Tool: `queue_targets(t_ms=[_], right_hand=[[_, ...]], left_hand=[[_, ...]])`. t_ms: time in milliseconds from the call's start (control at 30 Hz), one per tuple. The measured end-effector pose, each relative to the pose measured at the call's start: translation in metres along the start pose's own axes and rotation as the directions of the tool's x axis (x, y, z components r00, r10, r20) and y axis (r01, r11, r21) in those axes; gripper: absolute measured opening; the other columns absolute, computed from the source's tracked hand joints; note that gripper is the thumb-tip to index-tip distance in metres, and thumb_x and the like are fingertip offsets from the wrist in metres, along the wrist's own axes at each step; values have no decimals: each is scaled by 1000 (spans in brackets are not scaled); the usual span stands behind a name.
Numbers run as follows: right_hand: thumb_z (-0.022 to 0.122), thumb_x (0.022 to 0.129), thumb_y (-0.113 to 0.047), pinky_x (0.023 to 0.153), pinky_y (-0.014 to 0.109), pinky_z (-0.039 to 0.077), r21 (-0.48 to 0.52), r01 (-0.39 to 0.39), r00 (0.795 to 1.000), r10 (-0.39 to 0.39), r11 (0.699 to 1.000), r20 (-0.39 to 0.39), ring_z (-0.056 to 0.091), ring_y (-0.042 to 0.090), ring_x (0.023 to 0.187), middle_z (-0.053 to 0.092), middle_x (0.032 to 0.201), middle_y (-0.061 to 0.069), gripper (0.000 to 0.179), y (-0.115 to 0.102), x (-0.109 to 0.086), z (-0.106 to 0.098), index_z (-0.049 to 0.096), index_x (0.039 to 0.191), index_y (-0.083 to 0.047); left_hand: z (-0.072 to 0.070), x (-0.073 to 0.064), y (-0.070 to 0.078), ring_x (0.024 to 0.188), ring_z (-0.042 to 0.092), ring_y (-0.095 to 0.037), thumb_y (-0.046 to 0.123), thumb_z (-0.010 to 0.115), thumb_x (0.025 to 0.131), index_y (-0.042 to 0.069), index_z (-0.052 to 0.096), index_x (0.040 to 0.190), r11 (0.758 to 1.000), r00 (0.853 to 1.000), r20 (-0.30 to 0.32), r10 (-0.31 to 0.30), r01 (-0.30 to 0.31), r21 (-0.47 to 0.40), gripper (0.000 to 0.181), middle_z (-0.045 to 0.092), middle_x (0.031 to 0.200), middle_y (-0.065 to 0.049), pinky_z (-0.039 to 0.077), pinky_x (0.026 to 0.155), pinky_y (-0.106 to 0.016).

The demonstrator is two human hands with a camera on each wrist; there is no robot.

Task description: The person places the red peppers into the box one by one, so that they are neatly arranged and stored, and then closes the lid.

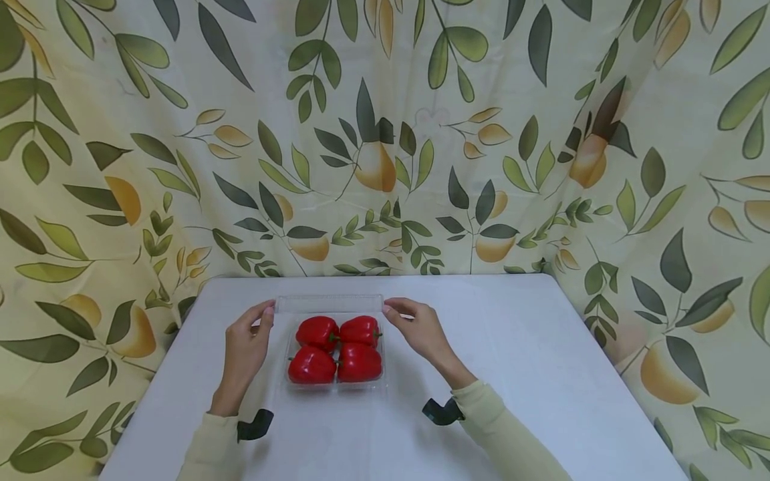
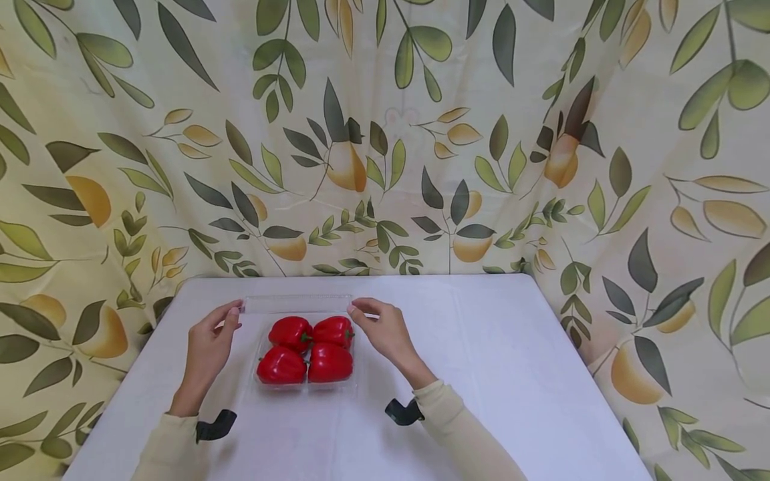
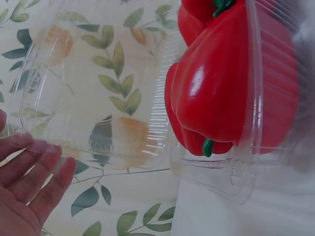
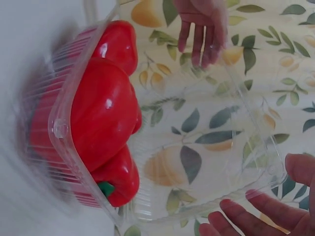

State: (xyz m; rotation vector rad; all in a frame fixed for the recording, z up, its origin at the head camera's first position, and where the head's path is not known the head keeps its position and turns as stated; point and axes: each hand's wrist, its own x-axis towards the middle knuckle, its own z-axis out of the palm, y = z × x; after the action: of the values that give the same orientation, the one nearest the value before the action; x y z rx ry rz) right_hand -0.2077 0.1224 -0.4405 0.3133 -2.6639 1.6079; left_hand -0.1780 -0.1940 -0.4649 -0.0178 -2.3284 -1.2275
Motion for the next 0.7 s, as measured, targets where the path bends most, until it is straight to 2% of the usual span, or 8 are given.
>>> queue_targets(t_ms=[100, 167, 233, 500, 700], right_hand=[[62, 95, -40, 98, 44, 56, 0, 0, 1000, 0, 1000, 1, 62, 29, 120, 68, 126, 7, 41, 2, -1, 1, 67, 125, -13], [62, 95, -39, 97, 44, 57, 7, -7, 1000, 7, 1000, 6, 62, 29, 121, 67, 127, 7, 41, 3, -2, 2, 66, 126, -12], [63, 95, -37, 95, 44, 58, 15, -15, 1000, 15, 1000, 13, 63, 30, 120, 67, 128, 8, 40, 5, -3, 3, 66, 126, -12], [64, 94, -35, 92, 46, 58, 68, -29, 999, 27, 997, 35, 65, 34, 116, 63, 134, 10, 39, 15, -5, 5, 65, 127, -15], [65, 93, -36, 97, 45, 56, 65, -35, 999, 33, 997, 32, 59, 32, 125, 61, 137, 6, 40, 23, -5, 7, 65, 129, -16]], left_hand=[[0, -2, -2, 104, 70, -31, 29, 51, 102, 5, 65, 128, 1000, 1000, 14, -16, 16, 2, 38, 67, 128, -14, 60, 82, -23], [0, -4, -3, 110, 69, -32, 29, 51, 102, 5, 64, 129, 1000, 999, 28, -31, 31, -2, 39, 66, 130, -15, 61, 85, -37], [-1, -6, -5, 111, 68, -35, 30, 50, 103, 4, 62, 131, 999, 997, 51, -50, 50, -15, 40, 64, 132, -16, 58, 87, -46], [2, -13, -11, 118, 63, -37, 30, 48, 103, 5, 58, 136, 996, 990, 113, -82, 85, -22, 42, 60, 138, -16, 55, 92, -46], [7, -17, -15, 118, 62, -40, 26, 50, 103, 5, 59, 135, 996, 989, 124, -77, 82, -35, 40, 58, 139, -17, 55, 91, -50]])
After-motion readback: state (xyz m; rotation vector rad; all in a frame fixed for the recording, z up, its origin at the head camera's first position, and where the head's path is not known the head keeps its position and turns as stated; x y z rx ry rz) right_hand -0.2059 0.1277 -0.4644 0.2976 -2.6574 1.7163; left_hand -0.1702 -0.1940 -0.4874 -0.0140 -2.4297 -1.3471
